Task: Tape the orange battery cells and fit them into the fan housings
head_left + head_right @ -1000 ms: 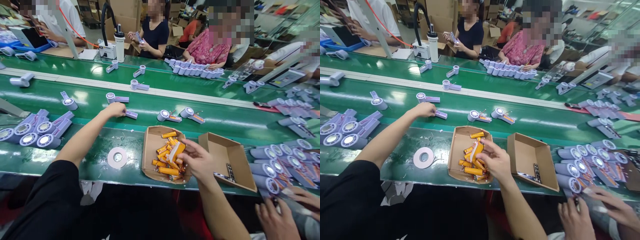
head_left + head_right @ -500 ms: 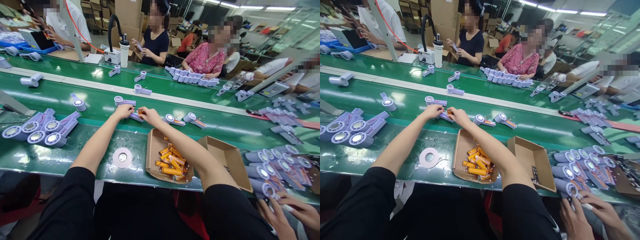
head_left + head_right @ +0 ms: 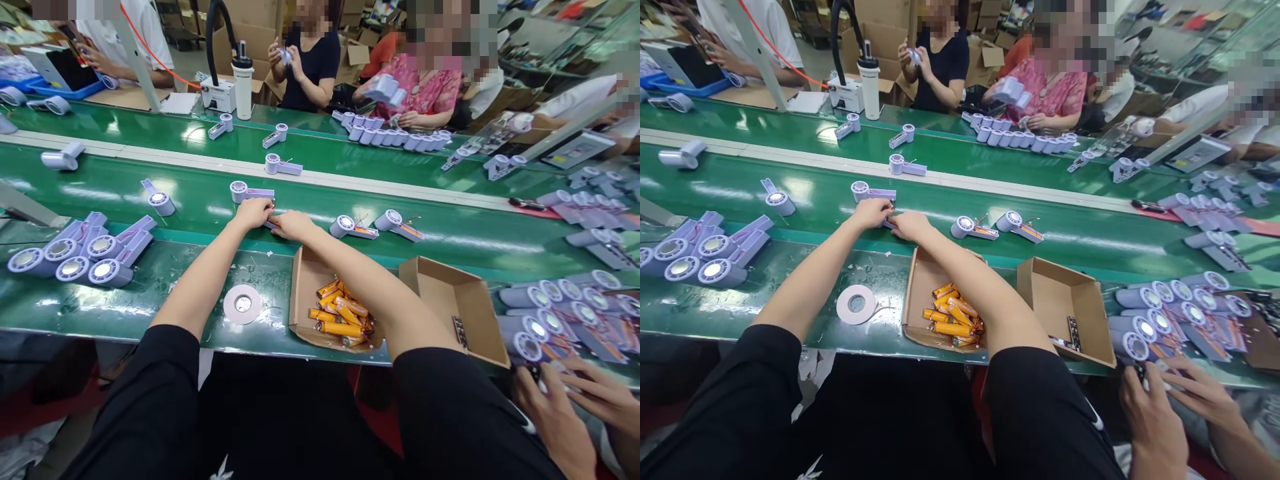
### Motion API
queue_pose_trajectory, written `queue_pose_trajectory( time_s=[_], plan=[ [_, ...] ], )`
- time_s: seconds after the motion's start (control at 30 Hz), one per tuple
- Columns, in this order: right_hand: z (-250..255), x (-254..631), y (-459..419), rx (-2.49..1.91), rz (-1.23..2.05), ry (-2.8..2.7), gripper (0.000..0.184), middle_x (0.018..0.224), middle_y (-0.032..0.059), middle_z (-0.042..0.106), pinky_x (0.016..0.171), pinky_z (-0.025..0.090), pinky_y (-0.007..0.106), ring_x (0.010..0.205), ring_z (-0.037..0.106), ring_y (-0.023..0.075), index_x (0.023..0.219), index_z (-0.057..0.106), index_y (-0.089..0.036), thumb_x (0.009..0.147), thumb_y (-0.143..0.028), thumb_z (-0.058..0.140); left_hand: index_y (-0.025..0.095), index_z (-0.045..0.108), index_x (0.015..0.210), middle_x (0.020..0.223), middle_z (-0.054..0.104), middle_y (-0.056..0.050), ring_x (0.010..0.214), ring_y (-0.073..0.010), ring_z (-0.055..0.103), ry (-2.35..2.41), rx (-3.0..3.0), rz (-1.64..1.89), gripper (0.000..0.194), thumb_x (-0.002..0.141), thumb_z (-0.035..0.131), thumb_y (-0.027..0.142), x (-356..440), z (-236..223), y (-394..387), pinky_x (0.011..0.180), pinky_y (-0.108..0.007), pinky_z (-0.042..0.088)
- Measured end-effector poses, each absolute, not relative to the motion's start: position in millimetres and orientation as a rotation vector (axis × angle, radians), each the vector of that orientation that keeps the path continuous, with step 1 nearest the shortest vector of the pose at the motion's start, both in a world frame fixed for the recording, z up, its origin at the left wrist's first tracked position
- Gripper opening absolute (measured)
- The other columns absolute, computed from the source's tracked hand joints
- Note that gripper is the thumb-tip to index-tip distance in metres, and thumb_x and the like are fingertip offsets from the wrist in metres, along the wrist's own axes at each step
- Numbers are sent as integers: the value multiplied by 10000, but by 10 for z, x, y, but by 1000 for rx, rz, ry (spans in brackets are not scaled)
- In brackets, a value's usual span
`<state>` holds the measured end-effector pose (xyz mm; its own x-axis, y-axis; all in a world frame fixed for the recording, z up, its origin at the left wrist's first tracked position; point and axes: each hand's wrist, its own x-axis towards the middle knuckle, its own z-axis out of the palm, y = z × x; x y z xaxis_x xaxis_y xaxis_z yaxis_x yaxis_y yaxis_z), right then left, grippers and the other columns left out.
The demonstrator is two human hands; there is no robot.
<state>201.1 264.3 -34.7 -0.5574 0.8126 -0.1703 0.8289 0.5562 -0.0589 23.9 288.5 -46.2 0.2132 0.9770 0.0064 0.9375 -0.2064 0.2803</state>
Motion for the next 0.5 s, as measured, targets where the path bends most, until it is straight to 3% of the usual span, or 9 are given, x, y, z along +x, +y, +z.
queue_pose_trajectory(
  time_s=[0.13, 0.2, 0.33, 0.4, 0.5],
  plan=[
    [-266, 1943, 2648, 1390, -220, 2639, 418, 1401, 235, 766, 1011, 595, 476, 1289, 738, 410, 1425, 750, -200, 1063, -370, 632, 268, 821, 1170, 1248, 840, -96, 1206, -327, 748, 1829, 2270, 259, 298, 1021, 595, 394, 314, -398, 2914, 1015, -401, 546],
    [-174, 1975, 2648, 1354, -265, 2644, 454, 1399, 212, 777, 1028, 594, 448, 1277, 751, 383, 1466, 732, -203, 1047, -370, 678, 240, 817, 1179, 1275, 832, -112, 1211, -326, 746, 1812, 2274, 257, 309, 1031, 574, 361, 362, -328, 2905, 1031, -407, 557],
    [9, 2376, 2447, 1301, -357, 2761, 548, 1562, 129, 700, 1177, 532, 402, 1406, 690, 300, 1619, 604, -228, 1084, -341, 642, 137, 730, 1386, 1517, 713, -172, 1463, -318, 607, 1771, 2327, 355, 438, 1051, 464, 232, 284, -242, 2476, 1244, -459, 465],
    [53, 2747, 2173, 1352, -460, 2914, 517, 1606, 145, 660, 1247, 490, 441, 1468, 644, 297, 1590, 628, -176, 1095, -324, 605, 136, 650, 1502, 1602, 646, -174, 1574, -315, 498, 1654, 2450, 464, 489, 1062, 485, 274, 87, -289, 1946, 1335, -511, 378],
    [53, 3348, 1582, 1398, -865, 3061, 443, 1420, 139, 785, 1157, 580, 472, 1271, 762, 283, 1455, 740, -183, 1051, -341, 651, 237, 666, 1499, 1508, 723, -123, 1490, -316, 593, 1284, 2651, 356, 504, 1053, 609, 465, -338, -442, 938, 1275, -513, 490]
  ],
)
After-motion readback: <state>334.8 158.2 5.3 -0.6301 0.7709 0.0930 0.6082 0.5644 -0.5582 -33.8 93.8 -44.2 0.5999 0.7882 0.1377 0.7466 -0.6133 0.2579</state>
